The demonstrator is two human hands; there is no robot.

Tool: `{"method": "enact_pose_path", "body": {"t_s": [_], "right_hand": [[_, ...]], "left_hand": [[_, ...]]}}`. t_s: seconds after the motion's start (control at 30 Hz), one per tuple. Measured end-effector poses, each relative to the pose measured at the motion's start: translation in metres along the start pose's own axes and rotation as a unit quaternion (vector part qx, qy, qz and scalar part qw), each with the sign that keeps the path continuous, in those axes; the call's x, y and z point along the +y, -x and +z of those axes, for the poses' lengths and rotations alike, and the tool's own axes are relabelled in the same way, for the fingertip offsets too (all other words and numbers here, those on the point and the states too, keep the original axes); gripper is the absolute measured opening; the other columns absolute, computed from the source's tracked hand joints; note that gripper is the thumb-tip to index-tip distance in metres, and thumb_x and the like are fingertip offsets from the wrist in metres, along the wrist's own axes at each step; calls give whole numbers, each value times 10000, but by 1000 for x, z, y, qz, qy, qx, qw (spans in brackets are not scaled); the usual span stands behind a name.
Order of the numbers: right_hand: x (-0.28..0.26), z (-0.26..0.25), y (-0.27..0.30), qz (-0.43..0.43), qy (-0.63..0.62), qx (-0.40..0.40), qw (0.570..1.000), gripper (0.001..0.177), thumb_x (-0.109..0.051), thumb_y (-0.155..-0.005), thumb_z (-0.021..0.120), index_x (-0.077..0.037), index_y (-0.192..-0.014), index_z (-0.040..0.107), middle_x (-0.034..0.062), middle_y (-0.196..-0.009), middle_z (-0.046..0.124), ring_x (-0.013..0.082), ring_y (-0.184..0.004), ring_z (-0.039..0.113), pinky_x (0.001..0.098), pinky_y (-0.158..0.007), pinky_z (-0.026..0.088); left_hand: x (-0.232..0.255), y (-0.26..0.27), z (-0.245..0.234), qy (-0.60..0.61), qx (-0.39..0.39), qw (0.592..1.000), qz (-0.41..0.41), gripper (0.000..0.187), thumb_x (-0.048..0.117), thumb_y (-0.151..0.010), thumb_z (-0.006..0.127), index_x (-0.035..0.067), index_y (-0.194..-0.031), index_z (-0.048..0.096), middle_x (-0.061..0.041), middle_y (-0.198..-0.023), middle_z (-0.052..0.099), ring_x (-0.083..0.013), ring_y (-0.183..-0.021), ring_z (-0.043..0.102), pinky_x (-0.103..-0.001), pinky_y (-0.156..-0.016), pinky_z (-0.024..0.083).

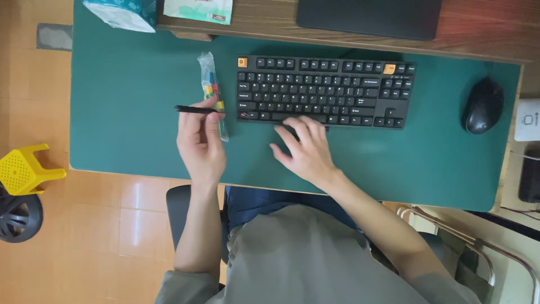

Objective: Removing keycaps from a mechanical keyboard using a keycap puller tool.

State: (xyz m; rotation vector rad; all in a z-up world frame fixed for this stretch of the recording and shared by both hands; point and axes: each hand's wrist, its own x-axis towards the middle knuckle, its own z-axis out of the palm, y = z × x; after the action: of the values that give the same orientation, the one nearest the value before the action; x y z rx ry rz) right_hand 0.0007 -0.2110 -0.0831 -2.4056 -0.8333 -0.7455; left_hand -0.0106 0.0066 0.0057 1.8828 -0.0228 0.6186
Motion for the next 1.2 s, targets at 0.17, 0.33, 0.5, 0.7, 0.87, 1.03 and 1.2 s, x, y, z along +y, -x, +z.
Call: {"method": "enact_pose_path", "body": {"t_s": [0.17, 0.33, 0.5, 0.7, 0.87, 1.03, 1.2], "right_hand": [[-7, 12, -1, -1, 34, 13, 999, 379, -370, -883, 765, -143, -1183, 715, 103, -1261, 619, 329, -1246, 543, 487, -1031, 425], [-5, 14, 4, 4, 21, 18, 1000, 377, -346, -880, 774, -107, -1167, 728, 128, -1257, 632, 331, -1239, 562, 507, -1034, 445], [-6, 13, 1, 7, 23, 11, 1000, 385, -338, -861, 785, -117, -1171, 726, 129, -1276, 624, 336, -1242, 562, 505, -1031, 446], [-8, 13, 2, 14, 20, 16, 1000, 372, -325, -847, 800, -124, -1152, 734, 126, -1273, 632, 337, -1247, 568, 508, -1040, 449], [-6, 11, 2, 7, 22, 5, 1000, 373, -329, -845, 796, -129, -1151, 724, 129, -1277, 621, 340, -1251, 564, 511, -1037, 445], [-7, 11, 3, 13, 19, 1, 1000, 367, -331, -847, 793, -128, -1145, 724, 124, -1288, 621, 338, -1259, 559, 510, -1046, 442], [-7, 11, 2, 13, 24, -3, 1000, 367, -335, -837, 795, -132, -1135, 724, 123, -1294, 615, 332, -1267, 552, 510, -1058, 434]], "left_hand": [[0, 1, 8, -13, -24, 1000, 12, 258, -34, -1090, 500, -48, -1317, 623, -194, -1119, 558, -306, -930, 693, -449, -871, 597], [2, 1, 14, -42, -36, 998, 28, 225, -51, -1086, 518, -52, -1264, 655, -166, -1038, 548, -328, -912, 709, -429, -771, 619], [-14, 3, 21, -55, -21, 998, 37, 159, -50, -1057, 603, -50, -1190, 689, -131, -998, 562, -321, -848, 701, -393, -719, 625], [-18, 5, 23, -55, -6, 998, 42, 122, -23, -1064, 612, -47, -1150, 695, -126, -990, 578, -311, -857, 698, -359, -658, 628], [-19, 5, 25, -82, -3, 996, 37, 123, 13, -1058, 630, -23, -1136, 719, -108, -938, 564, -285, -826, 690, -338, -594, 620], [-11, 4, 25, -81, -9, 996, 40, 95, -20, -1049, 628, -58, -1055, 714, -120, -927, 584, -317, -823, 700, -333, -595, 613], [1, -1, 24, -100, -12, 994, 48, 91, -22, -1041, 628, -48, -1049, 715, -123, -932, 587, -346, -828, 697, -358, -594, 612]]}}
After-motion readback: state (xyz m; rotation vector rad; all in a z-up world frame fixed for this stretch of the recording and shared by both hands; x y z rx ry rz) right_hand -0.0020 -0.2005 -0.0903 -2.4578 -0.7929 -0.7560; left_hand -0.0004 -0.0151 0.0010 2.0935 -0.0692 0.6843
